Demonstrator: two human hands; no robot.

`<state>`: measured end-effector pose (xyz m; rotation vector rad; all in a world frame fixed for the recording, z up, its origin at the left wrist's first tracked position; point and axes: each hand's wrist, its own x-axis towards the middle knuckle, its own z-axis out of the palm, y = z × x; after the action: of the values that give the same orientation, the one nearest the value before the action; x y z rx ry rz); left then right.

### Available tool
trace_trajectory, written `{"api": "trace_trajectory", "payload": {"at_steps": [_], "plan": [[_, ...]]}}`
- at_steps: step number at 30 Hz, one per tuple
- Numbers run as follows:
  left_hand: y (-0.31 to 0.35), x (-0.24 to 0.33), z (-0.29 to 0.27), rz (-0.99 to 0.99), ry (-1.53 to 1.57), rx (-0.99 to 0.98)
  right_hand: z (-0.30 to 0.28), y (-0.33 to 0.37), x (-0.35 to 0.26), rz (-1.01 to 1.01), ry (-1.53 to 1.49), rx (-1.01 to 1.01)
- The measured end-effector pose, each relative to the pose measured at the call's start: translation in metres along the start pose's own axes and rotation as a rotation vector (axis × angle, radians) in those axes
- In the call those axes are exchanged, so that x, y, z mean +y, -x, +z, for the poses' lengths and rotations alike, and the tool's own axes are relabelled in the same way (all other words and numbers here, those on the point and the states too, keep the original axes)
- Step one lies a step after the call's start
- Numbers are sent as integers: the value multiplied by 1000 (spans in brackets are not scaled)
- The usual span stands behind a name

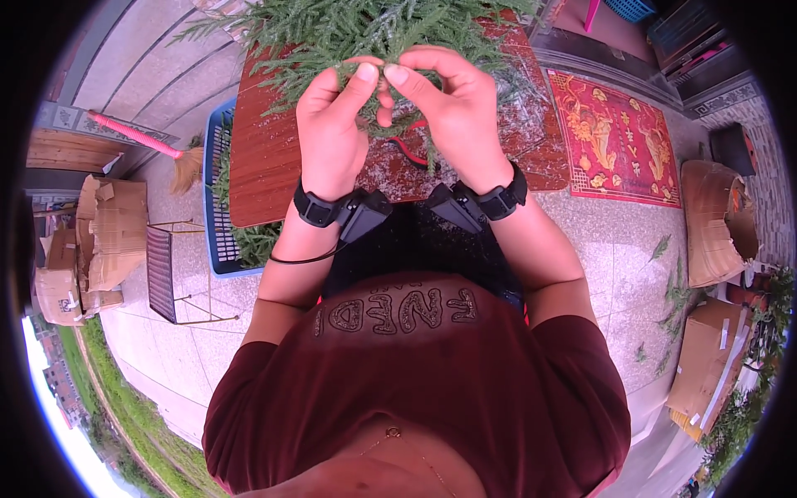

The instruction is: Trimming and inspecting small green branches using pliers or snips at a workbench.

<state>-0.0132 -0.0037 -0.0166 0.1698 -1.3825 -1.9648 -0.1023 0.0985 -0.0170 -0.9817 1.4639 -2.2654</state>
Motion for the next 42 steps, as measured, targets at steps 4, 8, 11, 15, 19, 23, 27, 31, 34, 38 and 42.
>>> {"api": "trace_trajectory", "payload": {"at_steps": [4,8,11,15,19,23,27,31,34,38,42], "plan": [[-2,1,-3,126,-154,6,-9,-10,-13,312,-243,-116],[1,1,1,162,-273,18,-21,-14,-9,285,-198,-124],[1,-2,-1,221,-399,42,-16,-8,-16,251,-81,-110],[-1,-5,-3,460,-711,93,-13,-6,-15,-261,574,-97],[-1,-6,-3,579,-801,131,-11,-4,-9,-557,856,-69],[2,-1,1,390,-572,157,-4,-4,-6,-130,387,-34],[5,3,5,244,-388,144,-6,-3,-3,116,96,-45],[1,7,-1,61,-214,29,-18,-11,-6,-441,534,-124],[-4,13,-8,-248,105,-78,-22,-16,-3,-800,799,-168],[-7,12,-13,-319,150,-105,-19,-14,-2,-707,713,-189],[-1,17,-7,-147,14,-66,-16,-10,0,-244,413,-167]]}}
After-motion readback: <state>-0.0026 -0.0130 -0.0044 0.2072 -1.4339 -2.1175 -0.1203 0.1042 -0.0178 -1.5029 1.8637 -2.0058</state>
